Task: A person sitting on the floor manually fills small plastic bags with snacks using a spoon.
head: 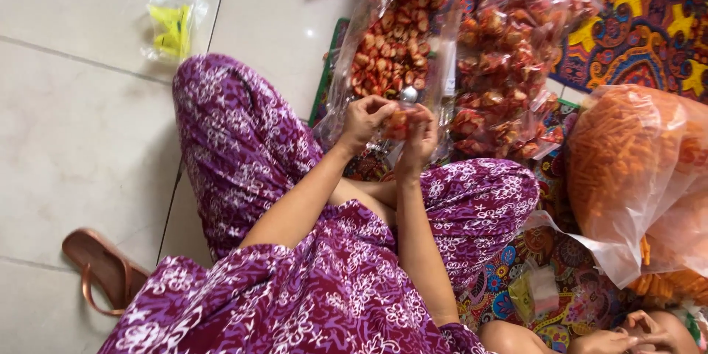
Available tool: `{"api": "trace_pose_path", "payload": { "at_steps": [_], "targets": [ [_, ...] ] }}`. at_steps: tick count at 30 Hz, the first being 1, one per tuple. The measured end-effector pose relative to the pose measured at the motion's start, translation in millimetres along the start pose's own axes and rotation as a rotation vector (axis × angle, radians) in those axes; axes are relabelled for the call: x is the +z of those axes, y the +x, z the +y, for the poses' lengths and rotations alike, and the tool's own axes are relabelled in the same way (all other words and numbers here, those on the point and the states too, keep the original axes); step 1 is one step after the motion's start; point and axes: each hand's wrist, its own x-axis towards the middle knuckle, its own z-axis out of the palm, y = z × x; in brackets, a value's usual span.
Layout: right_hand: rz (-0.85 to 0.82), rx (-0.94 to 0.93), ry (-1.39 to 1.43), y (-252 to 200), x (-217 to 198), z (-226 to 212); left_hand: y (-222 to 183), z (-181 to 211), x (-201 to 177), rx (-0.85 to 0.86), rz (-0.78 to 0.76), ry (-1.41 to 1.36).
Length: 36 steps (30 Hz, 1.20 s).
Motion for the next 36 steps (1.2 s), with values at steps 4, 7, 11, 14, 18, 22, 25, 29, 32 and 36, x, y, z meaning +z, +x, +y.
{"api": "trace_pose_path", "payload": {
  "at_steps": [4,7,11,14,18,22,25,29,32,36],
  "targets": [
    [-0.041,0.054,-0.078,-1,-7,-1,-1,-12,-4,0.077,-0.084,0.142],
    [-0.006,0.169,-0.037,9,-10,5,3,-19,-2,0.158,-0.069,0.256],
    [0.026,0.134,-0.1,14,-16,19,-2,-17,4,0.075,-0.029,0.276],
    [0.07,0.154,-0.011,14,-11,22,2,-26,0,0.028,0.032,0.289],
    [-0.126,0.288,0.079,11,-14,5,1,-17,-2,-0.118,0.046,-0.009],
    [-0.079,0.145,-0.089,10,-15,18,-12,-2,5,-0.122,0.004,0.211],
    [0.078,0.227,0.101,10,-6,16,-10,-5,10,-0.009,0.069,0.186],
    [0.054,0.354,-0.001,13,-11,10,-13,0,-1,0.009,0.034,0.275],
    [-0.043,0.236,-0.302,16,-24,-12,-15,14,4,0.029,0.005,0.342],
    [-0.349,-0.002,-0.566,16,-60,-18,-19,12,7,0.06,-0.041,0.337]
  ]
}}
